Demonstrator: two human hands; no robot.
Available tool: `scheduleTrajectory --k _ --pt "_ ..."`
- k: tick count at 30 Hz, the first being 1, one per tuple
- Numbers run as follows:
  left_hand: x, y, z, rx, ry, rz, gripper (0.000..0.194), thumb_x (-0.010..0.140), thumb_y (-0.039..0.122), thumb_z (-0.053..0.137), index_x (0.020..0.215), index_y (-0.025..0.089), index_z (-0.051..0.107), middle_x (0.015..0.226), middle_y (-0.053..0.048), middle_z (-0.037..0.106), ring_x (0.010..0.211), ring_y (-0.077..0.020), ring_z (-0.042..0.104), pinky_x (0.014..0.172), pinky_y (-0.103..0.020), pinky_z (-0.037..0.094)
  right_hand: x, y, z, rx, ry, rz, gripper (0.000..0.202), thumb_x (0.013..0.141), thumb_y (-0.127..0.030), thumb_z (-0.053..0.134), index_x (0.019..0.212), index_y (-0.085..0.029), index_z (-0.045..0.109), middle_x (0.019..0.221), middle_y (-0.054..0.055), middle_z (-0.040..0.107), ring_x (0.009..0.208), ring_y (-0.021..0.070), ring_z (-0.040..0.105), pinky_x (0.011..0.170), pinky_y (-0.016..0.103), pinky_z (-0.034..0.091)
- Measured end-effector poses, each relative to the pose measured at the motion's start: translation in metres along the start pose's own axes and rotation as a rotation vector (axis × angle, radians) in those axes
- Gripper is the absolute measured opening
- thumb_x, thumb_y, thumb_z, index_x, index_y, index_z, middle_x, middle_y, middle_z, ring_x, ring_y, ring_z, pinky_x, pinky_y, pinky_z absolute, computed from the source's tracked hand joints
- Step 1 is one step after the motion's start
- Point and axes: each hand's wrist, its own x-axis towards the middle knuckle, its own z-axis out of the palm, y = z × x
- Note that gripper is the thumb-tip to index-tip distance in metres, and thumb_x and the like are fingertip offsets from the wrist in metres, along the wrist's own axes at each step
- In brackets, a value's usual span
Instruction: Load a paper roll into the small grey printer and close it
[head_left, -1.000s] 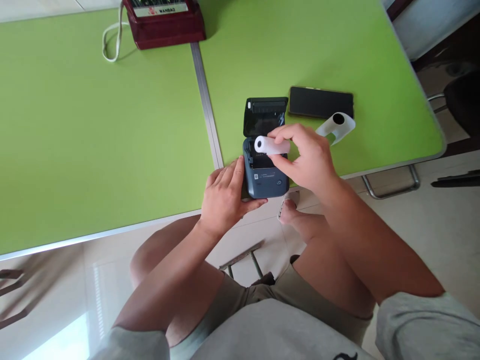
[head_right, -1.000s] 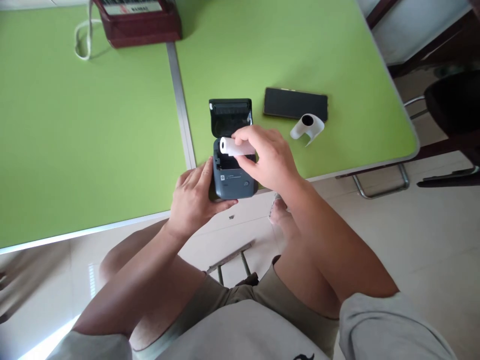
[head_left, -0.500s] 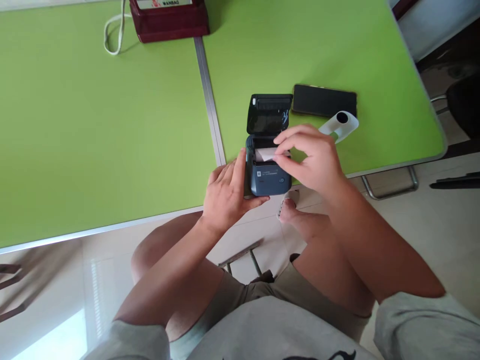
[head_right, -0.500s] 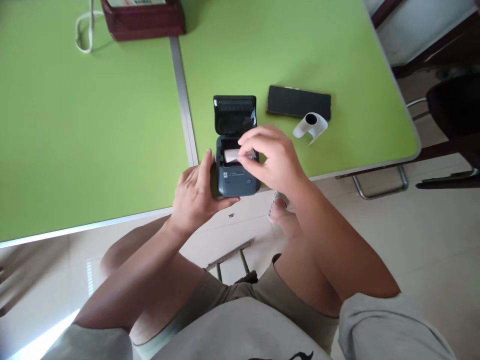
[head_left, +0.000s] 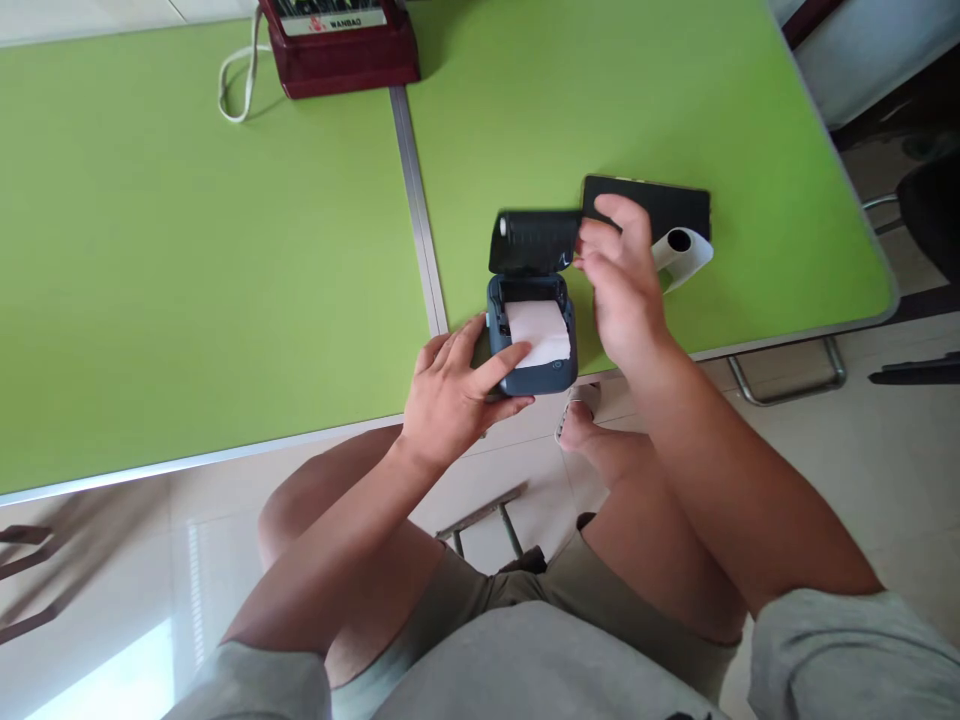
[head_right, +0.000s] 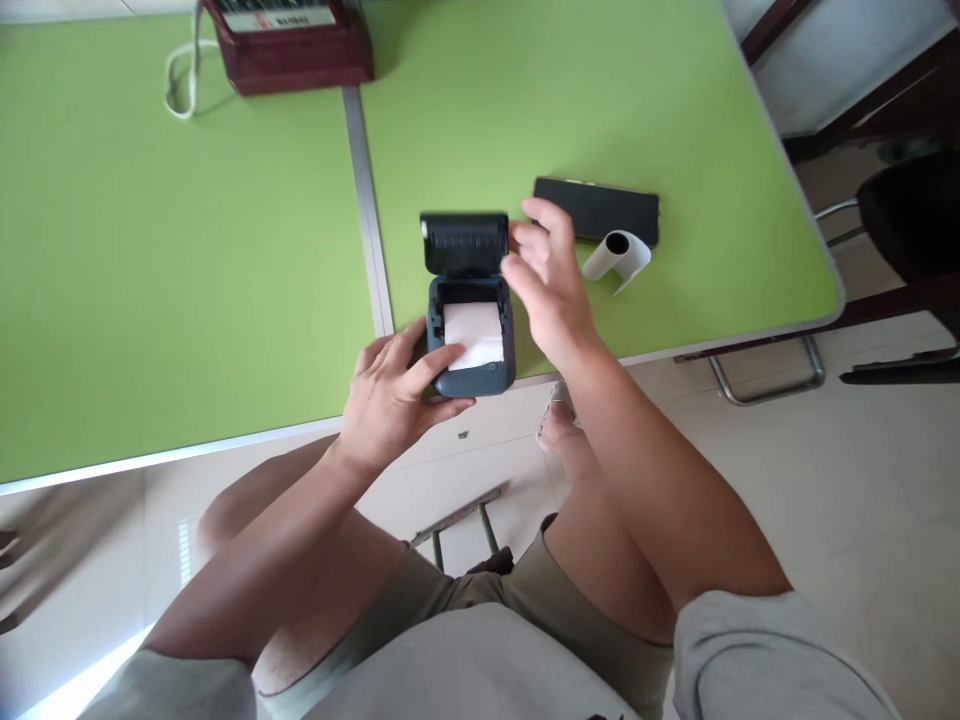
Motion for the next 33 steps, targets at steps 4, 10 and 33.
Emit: scheduleTrajectory --k 4,10,33 --pt "-0.001 0.000 0.000 -0.017 -0.016 -0.004 0.057 0.094 0.067 0.064 0.142 0.036 0.062 0.153 -0.021 0.058 0.137 -0.0346 0.061 0.108 -0.051 0.049 -0.008 -0.014 -0.002 0.033 0.116 0.029 0.035 0.094 -0.058 0.055 0.121 -0.035 0.051 0.115 0.006 0.072 0.121 0.0289 0.068 0.111 0.054 0.052" --pt "-0.002 0.000 0.002 -0.021 0.021 -0.001 0.059 0.095 0.066 0.063 0.143 0.031 0.061 0.151 -0.023 0.059 0.134 -0.0348 0.063 0.108 -0.050 0.048 -0.023 -0.017 -0.004 -0.035 -0.129 0.079 0.043 0.089 -0.049 0.070 0.125 -0.030 0.056 0.134 0.007 0.066 0.128 0.0272 0.065 0.114 0.050 0.051" --pt "0.002 -0.004 0.005 -0.114 -0.012 -0.120 0.106 0.087 0.084 0.057 0.160 0.009 0.038 0.146 -0.023 0.065 0.133 -0.0356 0.065 0.113 -0.046 0.047 -0.027 -0.020 -0.002 -0.273 -0.064 0.198 0.062 0.098 -0.080 0.037 0.125 -0.030 0.061 0.066 -0.003 0.048 0.062 0.0190 0.054 0.066 0.037 0.050"
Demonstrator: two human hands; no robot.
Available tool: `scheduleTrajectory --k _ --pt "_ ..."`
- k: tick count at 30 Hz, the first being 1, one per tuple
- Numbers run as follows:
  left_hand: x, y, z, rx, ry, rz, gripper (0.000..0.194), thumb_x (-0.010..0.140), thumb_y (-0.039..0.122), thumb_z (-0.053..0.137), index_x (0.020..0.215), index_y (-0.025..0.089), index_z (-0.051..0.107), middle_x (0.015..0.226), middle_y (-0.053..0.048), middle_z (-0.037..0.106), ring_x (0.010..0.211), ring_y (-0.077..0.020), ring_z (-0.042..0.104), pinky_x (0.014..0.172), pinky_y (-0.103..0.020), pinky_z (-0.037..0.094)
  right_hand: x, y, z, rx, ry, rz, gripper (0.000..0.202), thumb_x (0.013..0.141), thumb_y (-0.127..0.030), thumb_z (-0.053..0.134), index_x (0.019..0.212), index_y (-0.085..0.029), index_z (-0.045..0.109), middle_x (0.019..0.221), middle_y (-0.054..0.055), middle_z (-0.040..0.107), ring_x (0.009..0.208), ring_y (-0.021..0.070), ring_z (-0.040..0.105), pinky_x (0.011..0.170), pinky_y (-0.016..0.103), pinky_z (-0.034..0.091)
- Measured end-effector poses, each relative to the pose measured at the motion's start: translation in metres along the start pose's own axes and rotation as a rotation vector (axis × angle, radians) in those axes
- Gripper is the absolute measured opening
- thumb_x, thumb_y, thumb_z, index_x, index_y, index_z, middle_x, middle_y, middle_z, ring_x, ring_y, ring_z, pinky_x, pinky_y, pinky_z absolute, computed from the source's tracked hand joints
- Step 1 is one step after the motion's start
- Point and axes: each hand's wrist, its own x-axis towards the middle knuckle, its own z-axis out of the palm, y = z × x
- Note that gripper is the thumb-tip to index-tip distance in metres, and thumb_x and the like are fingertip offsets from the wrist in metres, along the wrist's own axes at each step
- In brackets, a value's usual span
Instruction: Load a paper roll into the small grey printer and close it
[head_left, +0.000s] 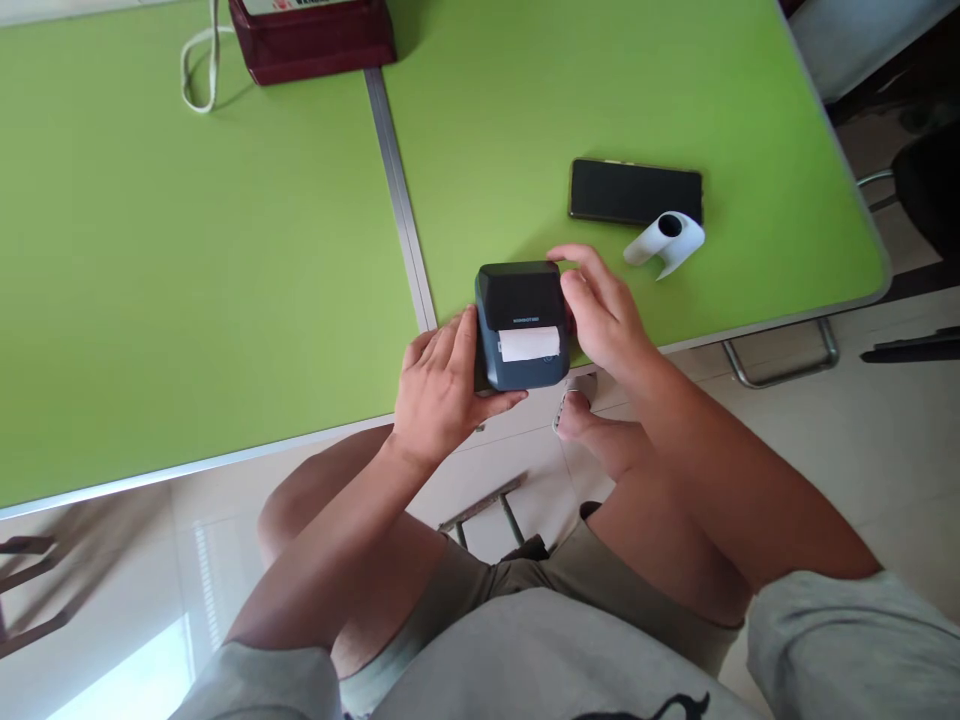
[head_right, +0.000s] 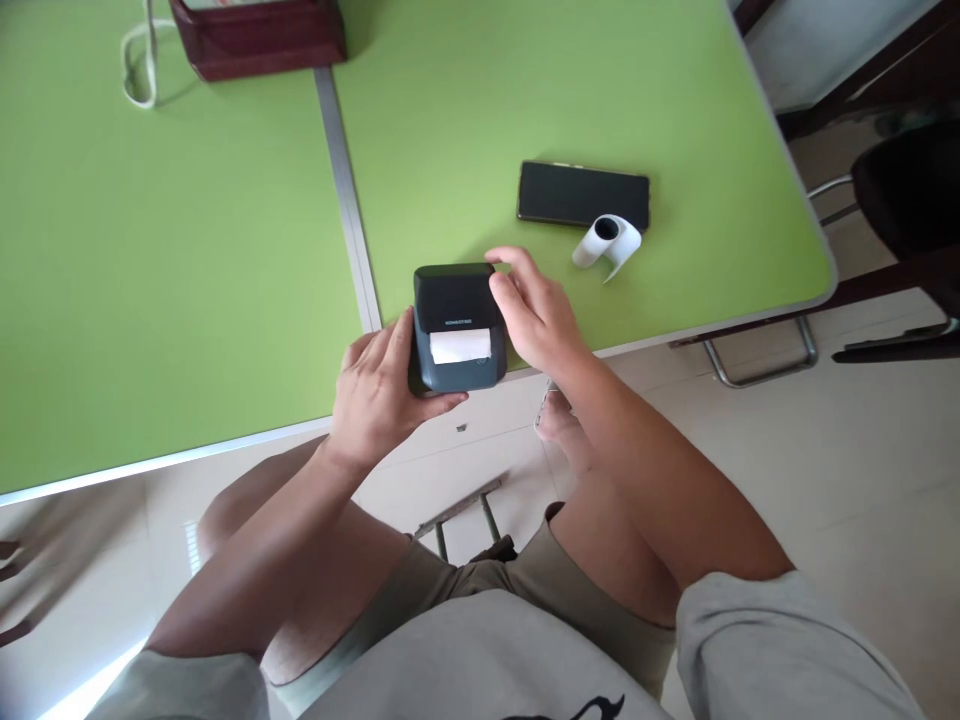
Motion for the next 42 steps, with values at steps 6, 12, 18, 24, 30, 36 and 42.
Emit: scheduleTrajectory --k 6,12,18,24,30,36,42 --pt "0.001 -0.002 -0.005 -0.043 -0.027 -0.025 0.106 0.082 0.081 0.068 0.160 0.015 0.041 0.152 -0.020 0.061 0.136 -0.0353 0.063 0.112 -0.047 0.050 0.004 0.003 -0.004 0.022 -0.114 -0.037 0.071 0.093 -0.087 0.036 0.137 -0.032 0.050 0.069 -0.004 0.052 0.061 0.0177 0.055 0.062 0.035 0.046" --pt "0.004 -0.004 -0.005 -0.086 -0.017 -0.037 0.109 0.077 0.090 0.063 0.156 0.015 0.049 0.153 -0.019 0.060 0.136 -0.0347 0.064 0.114 -0.046 0.050 0.005 0.011 -0.003 0.026 -0.152 -0.073 0.079 0.092 -0.089 0.036 0.147 -0.033 0.043 0.073 -0.005 0.053 0.058 0.0167 0.052 0.066 0.036 0.050" --pt "0.005 -0.004 -0.004 -0.084 -0.023 -0.035 0.109 0.075 0.088 0.067 0.157 0.019 0.048 0.155 -0.018 0.059 0.137 -0.0356 0.063 0.114 -0.047 0.050 0.008 0.017 -0.005 0.058 -0.206 -0.080 0.085 0.089 -0.086 0.046 0.152 -0.031 0.042 0.077 -0.003 0.056 0.067 0.0199 0.058 0.082 0.044 0.054" --pt "0.001 0.002 -0.003 -0.015 -0.028 -0.043 0.106 0.080 0.079 0.072 0.159 0.014 0.043 0.154 -0.020 0.060 0.138 -0.0355 0.062 0.114 -0.045 0.048 0.007 0.018 -0.015 0.125 -0.241 -0.049 0.090 0.075 -0.054 0.084 0.152 -0.034 0.042 0.076 -0.006 0.056 0.073 0.0203 0.062 0.081 0.045 0.057" --pt "0.001 0.004 -0.003 -0.020 -0.040 -0.031 0.104 0.085 0.080 0.066 0.161 0.014 0.039 0.153 -0.021 0.060 0.140 -0.0352 0.060 0.115 -0.046 0.046 0.004 -0.024 -0.021 0.080 -0.023 -0.041 0.051 0.089 -0.053 0.074 0.132 -0.031 0.057 0.065 -0.004 0.061 0.059 0.0193 0.060 0.064 0.039 0.052" --pt "0.001 0.003 -0.002 0.012 -0.035 -0.004 0.110 0.082 0.080 0.069 0.157 0.006 0.042 0.150 -0.023 0.061 0.138 -0.0343 0.061 0.117 -0.042 0.044 0.013 -0.038 -0.016 0.026 0.107 -0.106 0.028 0.095 -0.058 0.065 0.099 -0.030 0.065 0.080 0.001 0.072 0.071 0.0222 0.071 0.059 0.036 0.051" --pt "0.000 0.002 -0.002 0.015 -0.026 0.009 0.109 0.081 0.076 0.074 0.159 0.008 0.040 0.150 -0.022 0.062 0.137 -0.0343 0.062 0.117 -0.043 0.045 0.024 -0.040 -0.014 -0.487 -0.122 -0.196 0.009 0.083 -0.027 0.074 0.092 -0.030 0.077 0.080 0.002 0.077 0.071 0.0259 0.067 0.073 0.045 0.054"
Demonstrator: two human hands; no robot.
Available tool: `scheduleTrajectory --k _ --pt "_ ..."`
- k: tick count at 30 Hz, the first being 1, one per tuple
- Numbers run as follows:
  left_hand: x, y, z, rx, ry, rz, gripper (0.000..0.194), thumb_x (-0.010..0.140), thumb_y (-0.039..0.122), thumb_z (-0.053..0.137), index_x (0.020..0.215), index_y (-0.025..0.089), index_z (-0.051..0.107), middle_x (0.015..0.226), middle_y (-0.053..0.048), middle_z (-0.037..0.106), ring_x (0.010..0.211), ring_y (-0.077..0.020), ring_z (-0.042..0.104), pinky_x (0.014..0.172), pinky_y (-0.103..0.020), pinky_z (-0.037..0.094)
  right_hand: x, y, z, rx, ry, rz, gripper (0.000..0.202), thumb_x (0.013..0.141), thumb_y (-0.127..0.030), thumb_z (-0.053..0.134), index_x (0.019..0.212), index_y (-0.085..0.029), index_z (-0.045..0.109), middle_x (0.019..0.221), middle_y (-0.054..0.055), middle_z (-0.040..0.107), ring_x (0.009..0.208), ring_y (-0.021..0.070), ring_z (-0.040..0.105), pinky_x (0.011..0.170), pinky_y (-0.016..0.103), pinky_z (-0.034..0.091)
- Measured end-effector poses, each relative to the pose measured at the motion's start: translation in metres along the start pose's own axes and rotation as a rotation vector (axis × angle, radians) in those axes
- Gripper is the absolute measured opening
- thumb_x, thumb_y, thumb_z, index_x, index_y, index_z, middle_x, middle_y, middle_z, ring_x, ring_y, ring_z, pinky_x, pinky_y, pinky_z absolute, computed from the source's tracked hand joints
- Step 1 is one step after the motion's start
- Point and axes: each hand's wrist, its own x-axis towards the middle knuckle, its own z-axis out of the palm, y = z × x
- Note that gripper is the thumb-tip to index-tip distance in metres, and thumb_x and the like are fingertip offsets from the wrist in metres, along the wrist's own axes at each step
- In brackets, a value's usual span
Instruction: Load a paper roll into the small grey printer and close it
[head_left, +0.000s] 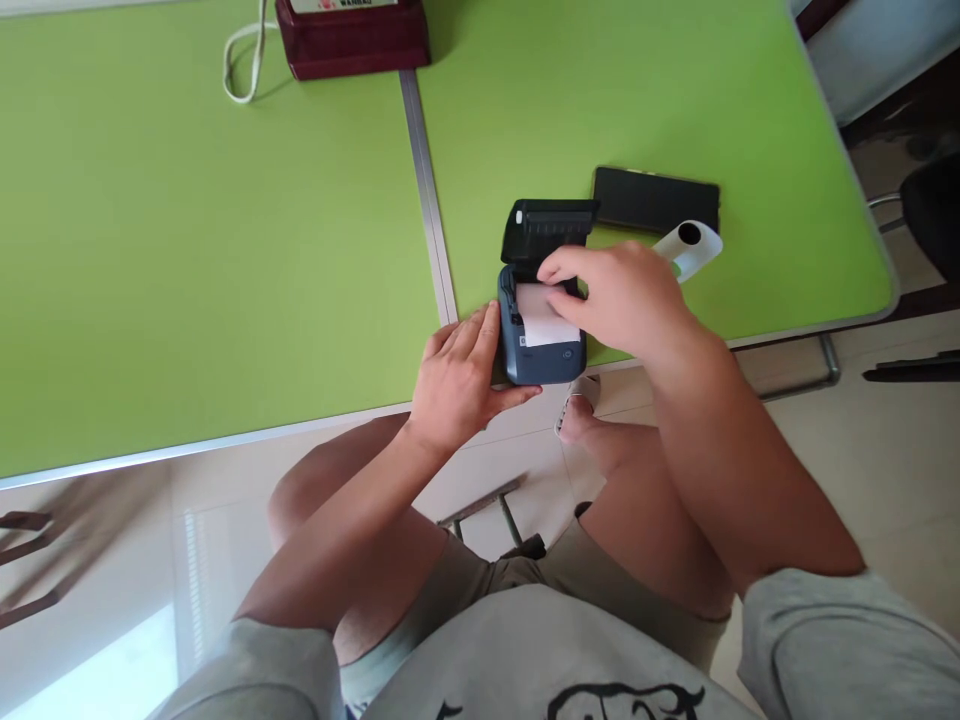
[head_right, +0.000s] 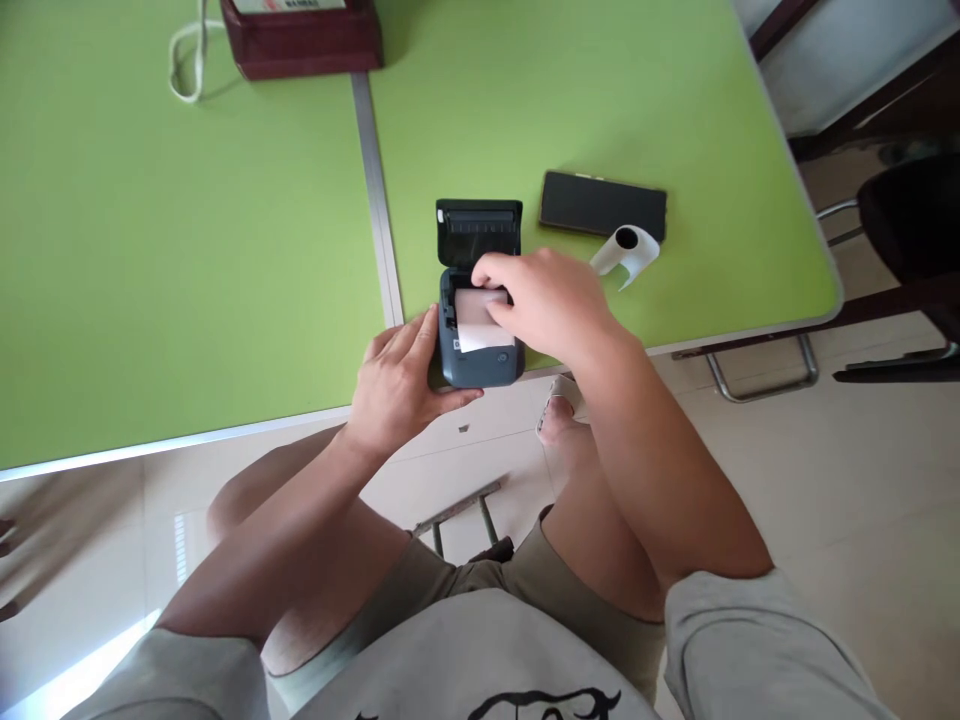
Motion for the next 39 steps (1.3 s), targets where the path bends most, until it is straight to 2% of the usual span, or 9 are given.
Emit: scheduleTrajectory --k 5,10,13,15,19,22,27,32,39 --pt "0.000 -0.001 -0.001 -0.009 0.000 0.010 0.107 0.083 0.075 0.073 0.160 0.009 0.039 0.149 -0.022 0.063 0.136 -0.0351 0.063 0.115 -0.045 0.047 0.013 0.000 0.003 -0.091 -0.167 -0.062 0.043 0.070 -0.013 0.081 0.107 -0.035 0.078 0.083 0.001 0.078 0.076 0.0269 0.067 0.073 0.044 0.052" --pt "0.000 -0.004 -0.001 0.010 0.010 0.030 0.104 0.085 0.078 0.067 0.159 0.009 0.040 0.149 -0.022 0.063 0.136 -0.0346 0.063 0.114 -0.045 0.048 0.014 -0.005 -0.012 -0.016 -0.217 -0.031 0.045 0.069 -0.011 0.076 0.109 -0.031 0.076 0.093 0.002 0.080 0.080 0.0276 0.070 0.074 0.045 0.054" --pt "0.000 -0.005 0.001 -0.004 0.034 0.047 0.106 0.085 0.081 0.065 0.159 0.010 0.040 0.148 -0.022 0.064 0.135 -0.0346 0.064 0.113 -0.045 0.049 0.003 0.001 -0.025 0.290 -0.185 -0.005 0.045 0.072 -0.021 0.076 0.116 -0.030 0.072 0.106 0.002 0.080 0.085 0.0248 0.070 0.071 0.040 0.055" --pt "0.000 -0.005 0.001 -0.019 0.040 0.045 0.106 0.085 0.080 0.065 0.160 0.011 0.039 0.148 -0.022 0.064 0.136 -0.0348 0.063 0.113 -0.045 0.049 -0.006 0.012 -0.025 0.597 -0.079 0.074 0.046 0.075 -0.032 0.073 0.120 -0.031 0.068 0.108 0.002 0.078 0.076 0.0193 0.065 0.058 0.034 0.049" --pt "0.001 -0.005 0.001 -0.033 0.020 0.017 0.106 0.085 0.080 0.066 0.163 0.015 0.036 0.150 -0.020 0.063 0.137 -0.0348 0.062 0.115 -0.046 0.047 -0.017 0.039 -0.001 1.114 0.124 0.278 0.047 0.072 -0.047 0.062 0.116 -0.029 0.060 0.090 0.001 0.069 0.056 0.0139 0.050 0.046 0.031 0.036" --pt "0.001 -0.006 0.001 -0.036 0.023 0.008 0.107 0.084 0.083 0.063 0.163 0.015 0.036 0.149 -0.020 0.063 0.137 -0.0350 0.062 0.115 -0.046 0.047 -0.019 0.050 0.020 0.942 0.201 0.311 0.033 0.073 -0.044 0.070 0.099 -0.029 0.055 0.078 -0.002 0.058 0.061 0.0160 0.055 0.052 0.033 0.045" --pt "0.001 -0.007 0.001 -0.019 0.037 0.018 0.108 0.085 0.089 0.053 0.161 0.013 0.039 0.146 -0.021 0.065 0.134 -0.0350 0.064 0.113 -0.047 0.048 -0.017 0.051 0.028 0.337 0.310 0.127 0.024 0.085 -0.041 0.071 0.085 -0.026 0.052 0.084 0.004 0.063 0.080 0.0236 0.062 0.079 0.046 0.056" --pt "0.001 -0.007 0.000 0.011 0.044 0.040 0.107 0.087 0.086 0.054 0.159 0.008 0.041 0.144 -0.022 0.066 0.132 -0.0345 0.065 0.112 -0.046 0.049 -0.013 0.056 0.031 0.025 0.379 0.073 0.024 0.086 -0.033 0.076 0.099 -0.025 0.057 0.104 0.009 0.068 0.098 0.0301 0.066 0.090 0.050 0.055" --pt "0.000 -0.007 0.001 0.017 0.063 0.062 0.105 0.087 0.084 0.058 0.158 0.008 0.042 0.144 -0.022 0.066 0.131 -0.0345 0.065 0.112 -0.044 0.048 -0.019 0.060 0.024 -0.026 0.327 0.015 0.045 0.086 -0.031 0.076 0.126 -0.027 0.056 0.121 0.009 0.072 0.108 0.0312 0.069 0.090 0.049 0.056"
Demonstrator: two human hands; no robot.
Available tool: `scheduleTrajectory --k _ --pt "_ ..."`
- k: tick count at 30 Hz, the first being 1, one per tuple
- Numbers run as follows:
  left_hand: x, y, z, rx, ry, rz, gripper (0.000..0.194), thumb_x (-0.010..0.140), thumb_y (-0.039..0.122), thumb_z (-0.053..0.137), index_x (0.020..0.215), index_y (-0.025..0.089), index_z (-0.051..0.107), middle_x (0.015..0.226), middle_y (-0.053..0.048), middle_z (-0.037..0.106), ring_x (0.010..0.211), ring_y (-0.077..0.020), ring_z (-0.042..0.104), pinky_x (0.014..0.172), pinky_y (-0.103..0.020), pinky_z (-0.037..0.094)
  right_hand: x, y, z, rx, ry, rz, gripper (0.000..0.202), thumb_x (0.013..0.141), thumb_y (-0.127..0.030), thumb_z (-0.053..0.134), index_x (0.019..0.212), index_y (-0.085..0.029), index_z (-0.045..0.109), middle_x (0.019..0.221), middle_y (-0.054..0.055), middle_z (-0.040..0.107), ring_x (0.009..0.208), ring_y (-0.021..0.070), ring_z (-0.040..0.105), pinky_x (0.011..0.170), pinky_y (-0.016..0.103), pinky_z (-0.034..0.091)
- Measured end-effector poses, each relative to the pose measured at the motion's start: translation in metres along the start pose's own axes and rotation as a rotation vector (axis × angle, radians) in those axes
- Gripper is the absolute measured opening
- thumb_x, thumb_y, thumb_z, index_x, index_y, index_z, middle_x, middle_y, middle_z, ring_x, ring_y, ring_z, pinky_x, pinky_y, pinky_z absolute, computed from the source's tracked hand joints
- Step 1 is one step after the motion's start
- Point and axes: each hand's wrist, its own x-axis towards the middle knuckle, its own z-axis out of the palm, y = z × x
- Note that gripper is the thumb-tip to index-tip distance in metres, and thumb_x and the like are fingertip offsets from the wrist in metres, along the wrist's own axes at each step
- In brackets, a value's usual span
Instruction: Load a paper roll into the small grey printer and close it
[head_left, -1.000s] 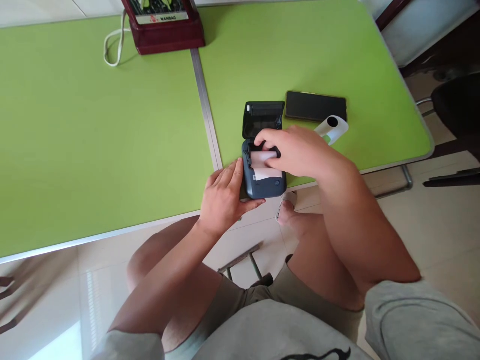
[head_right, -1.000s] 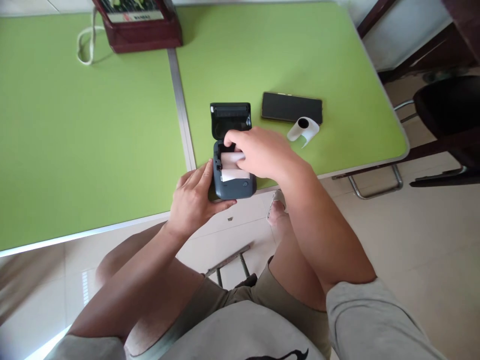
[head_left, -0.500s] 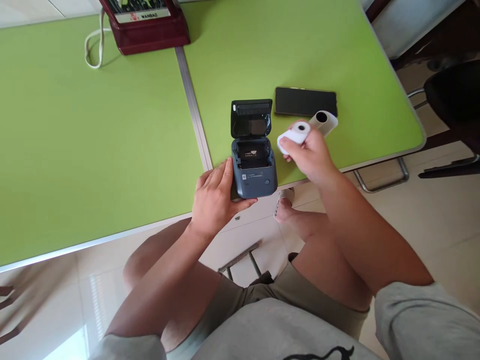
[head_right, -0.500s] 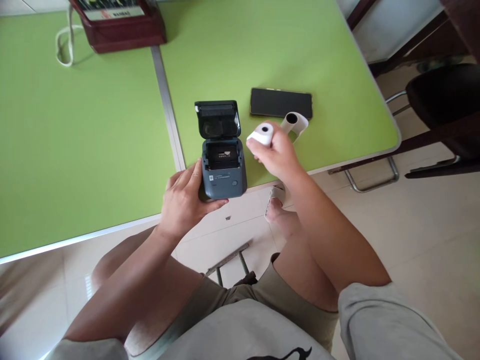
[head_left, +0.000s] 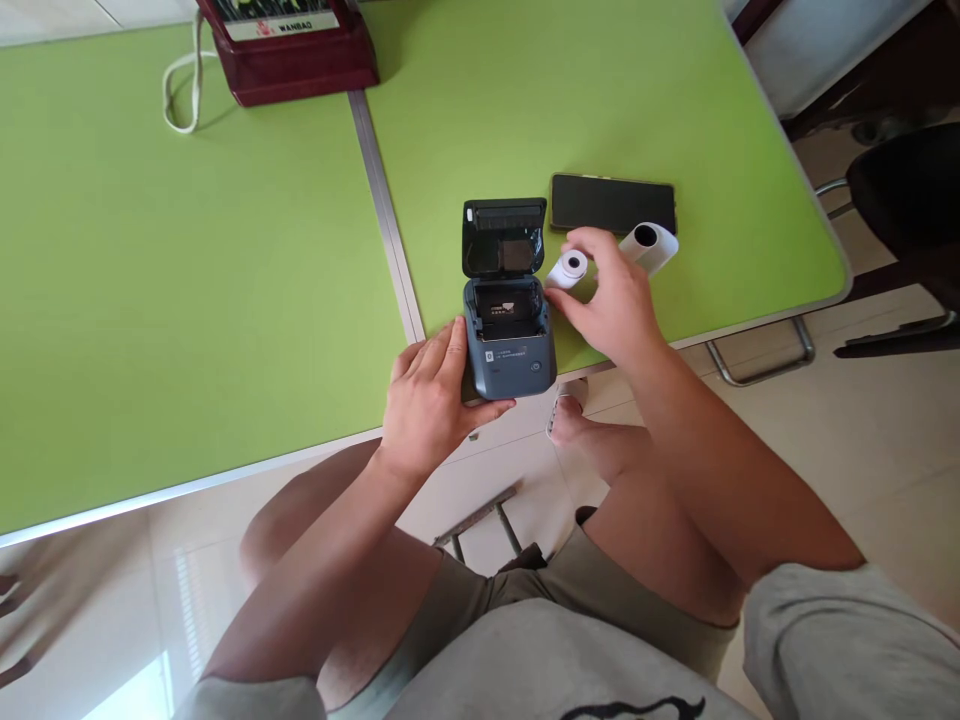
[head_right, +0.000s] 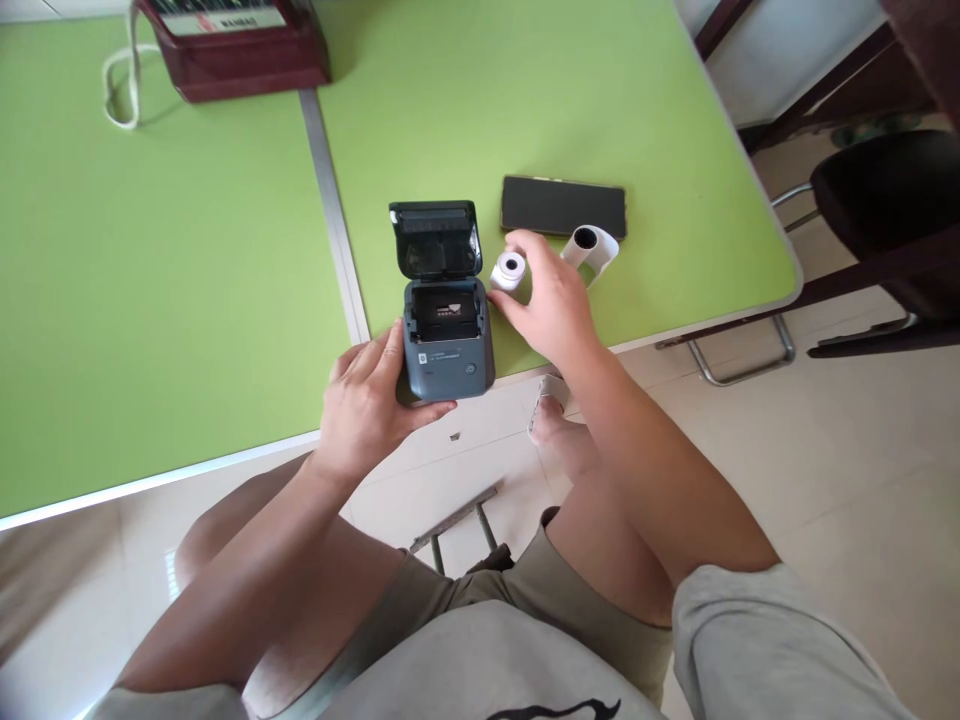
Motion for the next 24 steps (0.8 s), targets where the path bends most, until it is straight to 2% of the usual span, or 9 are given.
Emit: scheduleTrajectory --k 3,6,10,12,15,17,20,22,24 --pt "0.000 0.000 0.001 -0.017 0.010 0.002 0.105 0.087 0.083 0.058 0.159 0.009 0.041 0.143 -0.022 0.066 0.131 -0.0349 0.065 0.112 -0.044 0.048 0.001 0.013 -0.022 -0.058 0.164 -0.058 0.038 0.091 -0.030 0.069 0.126 -0.025 0.057 0.126 0.013 0.065 0.120 0.0321 0.064 0.101 0.052 0.052" --pt "0.000 -0.001 0.001 -0.017 0.019 0.001 0.105 0.088 0.085 0.053 0.159 0.008 0.041 0.143 -0.022 0.066 0.131 -0.0349 0.065 0.111 -0.045 0.048 0.004 0.037 -0.033 -0.077 0.327 0.011 0.041 0.086 -0.024 0.072 0.125 -0.023 0.057 0.127 0.018 0.059 0.121 0.0317 0.060 0.107 0.051 0.048" --pt "0.000 -0.002 0.001 -0.024 0.022 0.003 0.106 0.089 0.085 0.053 0.163 0.011 0.036 0.145 -0.021 0.066 0.132 -0.0346 0.065 0.111 -0.046 0.049 0.004 0.062 -0.022 -0.002 0.291 0.125 0.058 0.078 -0.020 0.080 0.131 -0.024 0.058 0.126 0.016 0.058 0.112 0.0274 0.061 0.102 0.047 0.050" --pt "-0.001 -0.002 0.001 -0.027 0.018 0.000 0.106 0.088 0.084 0.055 0.164 0.013 0.035 0.145 -0.021 0.066 0.132 -0.0347 0.065 0.112 -0.046 0.048 0.004 0.068 -0.014 0.021 0.277 0.138 0.059 0.075 -0.018 0.082 0.129 -0.023 0.060 0.121 0.014 0.062 0.110 0.0264 0.061 0.102 0.046 0.049" --pt "-0.001 -0.003 0.001 -0.024 0.010 -0.012 0.107 0.087 0.085 0.056 0.164 0.014 0.035 0.147 -0.021 0.065 0.132 -0.0351 0.065 0.112 -0.047 0.049 0.006 0.072 -0.008 0.079 0.255 0.179 0.055 0.074 -0.020 0.080 0.125 -0.023 0.059 0.108 0.009 0.066 0.099 0.0231 0.062 0.095 0.043 0.051" --pt "-0.001 -0.003 0.001 -0.024 0.001 -0.026 0.109 0.086 0.086 0.056 0.164 0.014 0.035 0.147 -0.020 0.065 0.131 -0.0355 0.066 0.111 -0.048 0.050 0.008 0.070 -0.009 0.113 0.264 0.202 0.057 0.073 -0.020 0.080 0.125 -0.025 0.057 0.100 0.005 0.067 0.092 0.0215 0.063 0.089 0.041 0.053" --pt "-0.001 -0.003 0.001 -0.027 -0.004 -0.034 0.109 0.085 0.088 0.055 0.164 0.015 0.036 0.147 -0.020 0.065 0.131 -0.0354 0.066 0.110 -0.048 0.051 0.011 0.052 -0.018 0.199 0.343 0.158 0.055 0.074 -0.021 0.077 0.123 -0.028 0.053 0.104 0.004 0.067 0.089 0.0199 0.065 0.082 0.038 0.054" --pt "-0.001 -0.003 0.001 -0.026 0.005 -0.025 0.108 0.086 0.088 0.053 0.163 0.015 0.037 0.147 -0.020 0.065 0.131 -0.0351 0.066 0.111 -0.048 0.050 0.011 0.029 -0.025 0.281 0.439 0.040 0.044 0.077 -0.024 0.075 0.114 -0.028 0.052 0.104 0.004 0.067 0.086 0.0191 0.066 0.077 0.036 0.053" --pt "0.000 -0.002 0.001 -0.022 0.011 -0.021 0.107 0.086 0.088 0.052 0.162 0.013 0.038 0.146 -0.021 0.065 0.132 -0.0347 0.066 0.112 -0.047 0.049 0.009 0.001 -0.029 0.354 0.453 -0.113 0.036 0.076 -0.020 0.074 0.106 -0.026 0.055 0.097 0.002 0.067 0.082 0.0187 0.066 0.073 0.035 0.054"
